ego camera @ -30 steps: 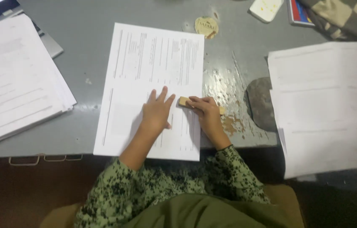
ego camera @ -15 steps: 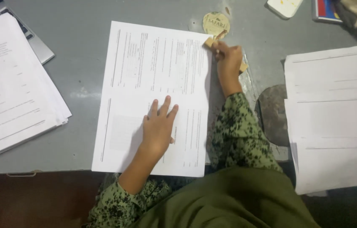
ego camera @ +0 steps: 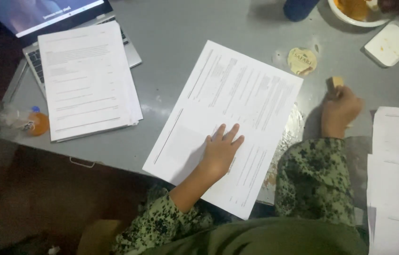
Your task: Sorting, aligning, and smoothing a stack of printed documents on a desk
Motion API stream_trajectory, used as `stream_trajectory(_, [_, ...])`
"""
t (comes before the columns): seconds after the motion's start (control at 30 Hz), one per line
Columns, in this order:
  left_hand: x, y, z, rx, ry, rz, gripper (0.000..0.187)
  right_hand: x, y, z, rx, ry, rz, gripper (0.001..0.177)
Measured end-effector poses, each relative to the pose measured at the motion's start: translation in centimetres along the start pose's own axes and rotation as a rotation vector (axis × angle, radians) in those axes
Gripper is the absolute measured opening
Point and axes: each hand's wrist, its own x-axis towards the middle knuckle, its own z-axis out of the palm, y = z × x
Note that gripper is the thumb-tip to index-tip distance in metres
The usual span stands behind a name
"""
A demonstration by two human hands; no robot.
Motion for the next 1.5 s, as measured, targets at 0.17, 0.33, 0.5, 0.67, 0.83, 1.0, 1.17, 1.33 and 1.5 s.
stream_trajectory(0.17, [-0.4,0.4,-1.0,-0.03,-0.043,-0.006,0.097,-2.2,-2.5,-5.0,-0.073,-0.025,0.125,0.023])
stream_trajectory(0.33, [-0.6,0.5,-1.1,-0.032,-0.037,-0.02,0.089,-1.9,-11.1,-8.7,0.141,-0.427,0.02,0.043])
stream_trajectory(0.5, [-1.3,0.9,-1.9,-0.173,0.097,-0.011,0.076,-2.4,-11.0,-6.3,0.311,-0.528,0.094,0.076])
stream_trajectory(0.67, [-1.8,1.0,-2.8,-0.187,0.092,-0.005,0.075,-2.5,-10.4,-5.5,0.411,-0.606,0.049,0.061])
stream_trajectory(0.83, [-0.9,0.9,-1.6,-0.196,0.138,-0.008,0.078,-3.7,-11.1,-8.8,0.525,-0.475,-0.046,0.05])
stream_trajectory(1.0, [3.0,-1.0,0.6,-0.191,0.102,0.013,0.113,-6.8,-13.4,-27.2,0.583,-1.307,0.328,0.039])
stream_trajectory(1.17, [3.2,-1.3,-0.3,-0.183,0.079,0.029,0.12,-17.8,-14.0,-27.0,0.269,-1.674,0.006,0.03])
stream_trajectory(1.33, [3.3,-1.2,-2.5,-0.219,0.055,0.019,0.12,-34.2,-8.3,-13.0,-0.031,-1.244,0.002,0.026])
stream_trajectory(1.5, [3.7,-1.9,-0.6,-0.29,0.145,0.012,0.108,-30.4,-21.3,-18.7,-0.188,-1.102,-0.251,0.024])
